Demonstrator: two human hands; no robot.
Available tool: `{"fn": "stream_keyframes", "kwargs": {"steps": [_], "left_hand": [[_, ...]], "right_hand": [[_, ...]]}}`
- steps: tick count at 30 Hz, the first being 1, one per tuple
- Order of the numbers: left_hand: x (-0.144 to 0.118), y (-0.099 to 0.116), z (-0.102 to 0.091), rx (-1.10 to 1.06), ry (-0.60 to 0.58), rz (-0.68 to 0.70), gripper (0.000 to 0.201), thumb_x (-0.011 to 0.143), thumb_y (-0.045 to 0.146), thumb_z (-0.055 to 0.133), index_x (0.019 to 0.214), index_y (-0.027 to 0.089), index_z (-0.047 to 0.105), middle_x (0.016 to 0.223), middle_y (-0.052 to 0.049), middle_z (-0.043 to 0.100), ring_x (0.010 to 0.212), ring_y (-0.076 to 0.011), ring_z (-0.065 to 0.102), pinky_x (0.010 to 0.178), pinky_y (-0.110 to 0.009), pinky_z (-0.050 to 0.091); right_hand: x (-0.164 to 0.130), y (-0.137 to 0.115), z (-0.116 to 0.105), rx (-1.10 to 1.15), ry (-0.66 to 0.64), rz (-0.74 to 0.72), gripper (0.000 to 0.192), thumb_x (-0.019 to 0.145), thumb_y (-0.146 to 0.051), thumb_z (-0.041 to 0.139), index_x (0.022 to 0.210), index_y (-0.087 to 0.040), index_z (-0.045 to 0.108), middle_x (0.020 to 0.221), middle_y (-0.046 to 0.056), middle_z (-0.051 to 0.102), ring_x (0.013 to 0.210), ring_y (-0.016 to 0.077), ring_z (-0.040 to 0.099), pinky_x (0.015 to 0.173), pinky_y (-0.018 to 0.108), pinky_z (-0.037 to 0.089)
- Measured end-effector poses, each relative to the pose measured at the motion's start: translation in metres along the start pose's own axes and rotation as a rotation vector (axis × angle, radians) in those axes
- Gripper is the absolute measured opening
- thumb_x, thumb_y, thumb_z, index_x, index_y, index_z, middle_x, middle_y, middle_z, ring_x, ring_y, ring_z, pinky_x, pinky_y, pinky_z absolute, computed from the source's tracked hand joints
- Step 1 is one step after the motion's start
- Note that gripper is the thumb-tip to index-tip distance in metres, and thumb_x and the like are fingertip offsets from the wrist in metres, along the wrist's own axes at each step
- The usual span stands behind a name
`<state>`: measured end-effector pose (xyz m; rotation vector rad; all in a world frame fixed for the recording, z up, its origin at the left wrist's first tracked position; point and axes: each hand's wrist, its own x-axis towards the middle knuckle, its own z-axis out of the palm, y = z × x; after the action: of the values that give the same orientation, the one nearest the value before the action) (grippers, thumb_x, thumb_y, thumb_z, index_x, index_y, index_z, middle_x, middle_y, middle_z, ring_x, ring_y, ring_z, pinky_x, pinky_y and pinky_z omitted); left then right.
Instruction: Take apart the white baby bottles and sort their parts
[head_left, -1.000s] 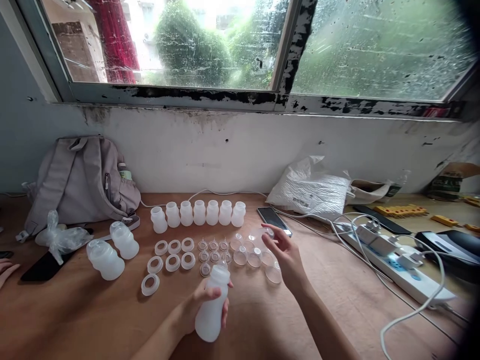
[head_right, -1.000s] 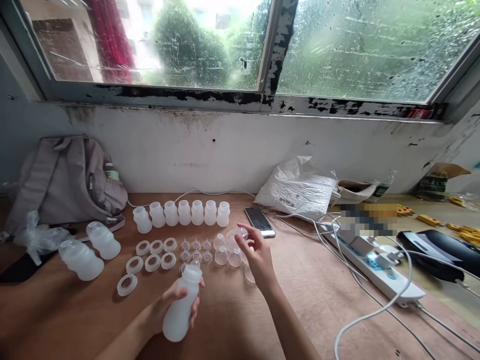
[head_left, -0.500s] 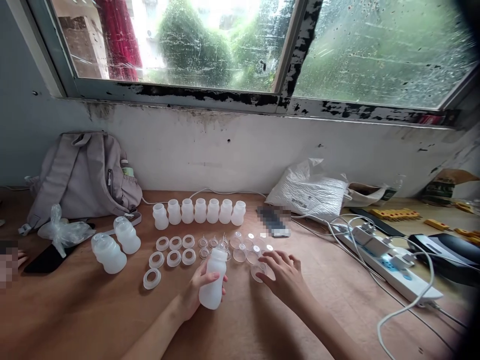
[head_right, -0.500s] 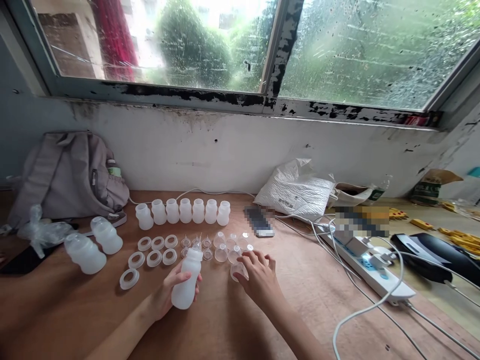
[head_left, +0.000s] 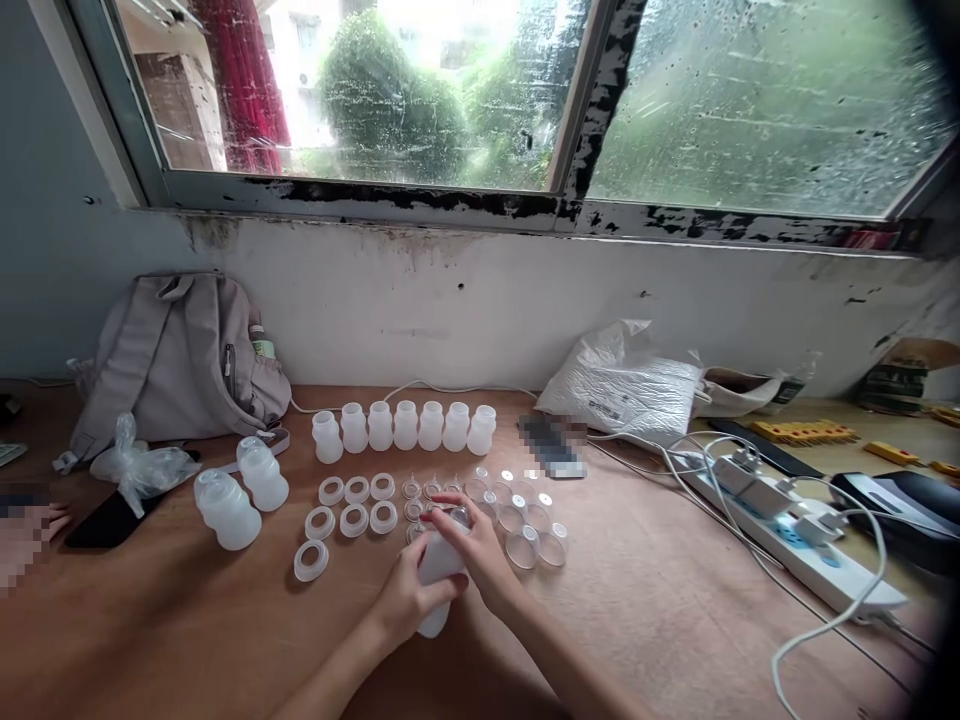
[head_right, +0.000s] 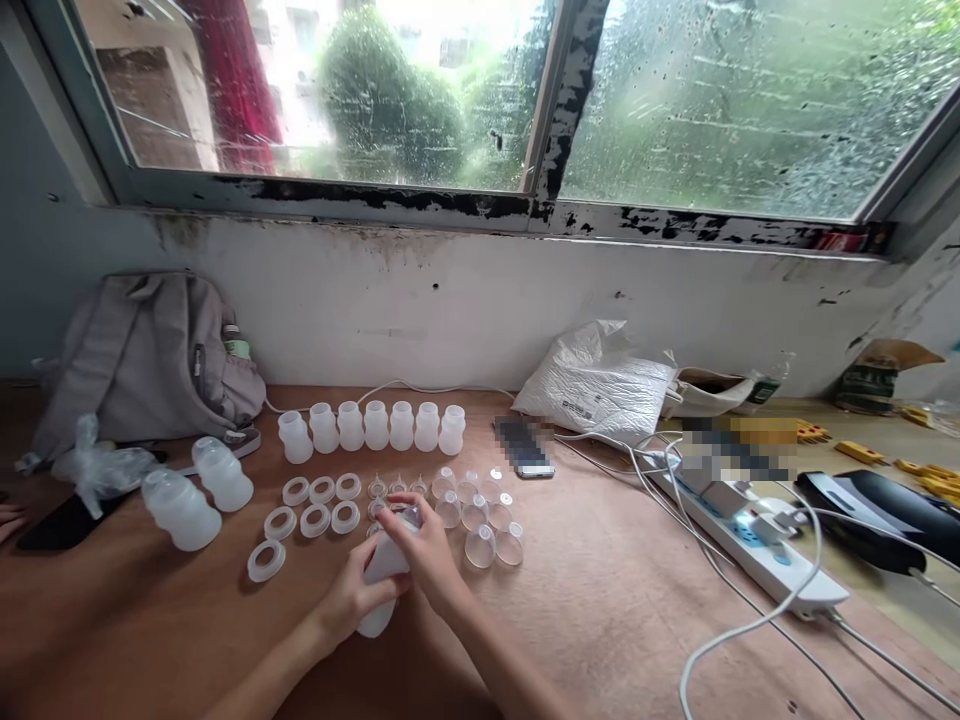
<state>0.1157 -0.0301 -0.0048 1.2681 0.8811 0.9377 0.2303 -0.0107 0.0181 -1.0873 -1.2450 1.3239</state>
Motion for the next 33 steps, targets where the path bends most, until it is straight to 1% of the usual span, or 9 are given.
{"fn": "stream_keyframes", "kwargs": {"steps": [2, 4, 8, 12, 17, 23, 27, 30, 33], "left_hand": [[-0.002, -0.001, 0.001, -0.091, -0.019, -0.107, 0.026, 0.065, 0.030, 0.062, 0.082, 0.013, 0.052, 0.063, 0.001, 0.051, 0.054, -0.0122, 0.050, 0.050, -0.023, 0.039], [-0.003, -0.002, 0.002, -0.177, -0.050, -0.158, 0.026, 0.064, 0.027, 0.061, 0.085, 0.014, 0.051, 0.062, 0.002, 0.050, 0.049, -0.0111, 0.049, 0.046, -0.023, 0.039], [-0.005, -0.007, 0.002, -0.272, -0.122, -0.155, 0.033, 0.063, 0.024, 0.061, 0.092, 0.014, 0.050, 0.063, 0.001, 0.052, 0.046, -0.0104, 0.049, 0.041, -0.022, 0.039], [-0.004, -0.011, -0.001, -0.329, -0.179, -0.181, 0.035, 0.063, 0.023, 0.061, 0.094, 0.014, 0.048, 0.061, 0.001, 0.052, 0.044, -0.0098, 0.049, 0.039, -0.021, 0.039], [-0.003, -0.009, -0.004, -0.346, -0.250, -0.187, 0.030, 0.059, 0.020, 0.061, 0.086, 0.013, 0.050, 0.057, 0.000, 0.053, 0.042, -0.0096, 0.049, 0.037, -0.020, 0.039], [-0.002, -0.005, -0.006, -0.367, -0.296, -0.220, 0.029, 0.058, 0.022, 0.060, 0.085, 0.013, 0.051, 0.058, -0.001, 0.054, 0.039, -0.0108, 0.051, 0.035, -0.020, 0.039], [-0.002, -0.008, -0.007, -0.428, -0.303, -0.235, 0.028, 0.057, 0.021, 0.060, 0.083, 0.012, 0.052, 0.056, -0.001, 0.054, 0.039, -0.0112, 0.051, 0.034, -0.020, 0.038], [-0.003, -0.009, -0.007, -0.484, -0.326, -0.252, 0.027, 0.057, 0.022, 0.059, 0.082, 0.012, 0.051, 0.057, -0.001, 0.054, 0.039, -0.0117, 0.051, 0.034, -0.021, 0.038], [-0.005, -0.011, -0.009, -0.622, -0.422, -0.305, 0.025, 0.058, 0.025, 0.056, 0.079, 0.013, 0.050, 0.059, -0.002, 0.054, 0.040, -0.0128, 0.052, 0.035, -0.022, 0.036]], "right_hand": [[0.000, 0.001, 0.001, 0.085, 0.006, 0.035, 0.032, 0.070, -0.042, 0.062, 0.090, -0.018, 0.054, 0.070, 0.004, 0.064, 0.080, 0.0226, 0.061, 0.065, 0.032, 0.048], [-0.002, 0.000, -0.001, 0.136, 0.001, 0.046, 0.030, 0.070, -0.040, 0.063, 0.088, -0.019, 0.054, 0.066, 0.002, 0.062, 0.077, 0.0216, 0.061, 0.062, 0.030, 0.048], [-0.006, -0.002, -0.004, 0.157, -0.014, 0.040, 0.029, 0.067, -0.038, 0.065, 0.086, -0.019, 0.054, 0.074, 0.003, 0.063, 0.071, 0.0189, 0.061, 0.060, 0.029, 0.048], [-0.008, -0.002, -0.004, 0.186, -0.062, 0.016, 0.029, 0.068, -0.038, 0.065, 0.087, -0.020, 0.055, 0.079, 0.004, 0.063, 0.074, 0.0182, 0.060, 0.062, 0.028, 0.048], [-0.011, -0.002, -0.004, 0.183, -0.072, -0.017, 0.025, 0.069, -0.036, 0.064, 0.087, -0.020, 0.055, 0.083, 0.004, 0.063, 0.073, 0.0163, 0.059, 0.063, 0.026, 0.046], [-0.013, -0.004, -0.003, 0.175, -0.071, -0.010, 0.022, 0.069, -0.036, 0.063, 0.082, -0.020, 0.056, 0.085, 0.005, 0.063, 0.084, 0.0203, 0.059, 0.067, 0.028, 0.045], [-0.013, -0.005, -0.003, 0.179, -0.087, -0.009, 0.023, 0.069, -0.037, 0.064, 0.083, -0.020, 0.056, 0.084, 0.004, 0.063, 0.079, 0.0188, 0.059, 0.067, 0.029, 0.045], [-0.013, -0.005, -0.003, 0.189, -0.107, -0.011, 0.022, 0.069, -0.037, 0.063, 0.083, -0.021, 0.057, 0.077, 0.002, 0.061, 0.078, 0.0184, 0.059, 0.066, 0.028, 0.045], [-0.014, -0.006, -0.004, 0.203, -0.149, -0.015, 0.020, 0.070, -0.037, 0.062, 0.083, -0.022, 0.057, 0.070, 0.000, 0.059, 0.080, 0.0180, 0.058, 0.067, 0.026, 0.045]]}}
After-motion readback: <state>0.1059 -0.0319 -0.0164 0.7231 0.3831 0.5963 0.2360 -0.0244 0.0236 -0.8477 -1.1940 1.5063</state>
